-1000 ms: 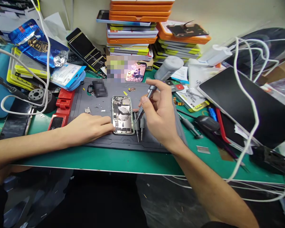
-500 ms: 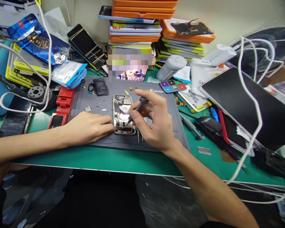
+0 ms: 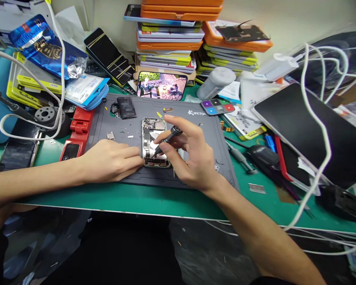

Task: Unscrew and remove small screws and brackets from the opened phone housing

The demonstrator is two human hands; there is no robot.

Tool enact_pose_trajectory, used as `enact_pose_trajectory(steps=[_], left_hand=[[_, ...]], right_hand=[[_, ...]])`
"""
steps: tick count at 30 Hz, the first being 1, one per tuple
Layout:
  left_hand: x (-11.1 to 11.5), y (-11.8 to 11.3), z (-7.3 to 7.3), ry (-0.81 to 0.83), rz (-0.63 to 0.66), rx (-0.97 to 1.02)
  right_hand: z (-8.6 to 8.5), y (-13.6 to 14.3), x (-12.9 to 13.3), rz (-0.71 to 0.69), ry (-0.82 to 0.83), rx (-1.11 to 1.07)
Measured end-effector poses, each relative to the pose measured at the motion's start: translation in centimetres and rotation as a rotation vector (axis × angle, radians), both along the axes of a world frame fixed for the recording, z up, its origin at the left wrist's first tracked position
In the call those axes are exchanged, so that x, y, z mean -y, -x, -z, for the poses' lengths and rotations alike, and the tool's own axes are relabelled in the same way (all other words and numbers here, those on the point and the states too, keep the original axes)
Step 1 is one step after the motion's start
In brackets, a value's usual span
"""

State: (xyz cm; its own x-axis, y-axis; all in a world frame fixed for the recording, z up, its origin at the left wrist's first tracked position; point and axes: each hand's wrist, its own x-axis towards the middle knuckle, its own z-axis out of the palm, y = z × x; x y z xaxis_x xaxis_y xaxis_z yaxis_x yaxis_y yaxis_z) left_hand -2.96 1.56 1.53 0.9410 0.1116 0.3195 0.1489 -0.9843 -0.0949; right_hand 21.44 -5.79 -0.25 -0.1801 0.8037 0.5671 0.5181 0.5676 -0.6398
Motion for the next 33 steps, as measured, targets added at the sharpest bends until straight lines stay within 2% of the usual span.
enact_pose_trajectory(steps=[7, 21, 29, 33], left_hand=[[0.1, 0.0, 0.0, -0.004, -0.043, -0.007], [0.0, 0.0, 0.4, 0.020, -0.064, -0.062], [0.1, 0.0, 0.4, 0.066, -0.069, -0.062], [0.1, -0.1, 0.5, 0.042, -0.068, -0.058]], right_hand=[[0.1, 0.3, -0.1, -0.028, -0.054, -0.015], [0.3, 0.4, -0.1, -0.015, -0.025, 0.069], [-0.8, -0.2, -0.2, -0.198, -0.046, 0.220], [-1.0, 0.0, -0.3, -0.119, -0.086, 0.227]])
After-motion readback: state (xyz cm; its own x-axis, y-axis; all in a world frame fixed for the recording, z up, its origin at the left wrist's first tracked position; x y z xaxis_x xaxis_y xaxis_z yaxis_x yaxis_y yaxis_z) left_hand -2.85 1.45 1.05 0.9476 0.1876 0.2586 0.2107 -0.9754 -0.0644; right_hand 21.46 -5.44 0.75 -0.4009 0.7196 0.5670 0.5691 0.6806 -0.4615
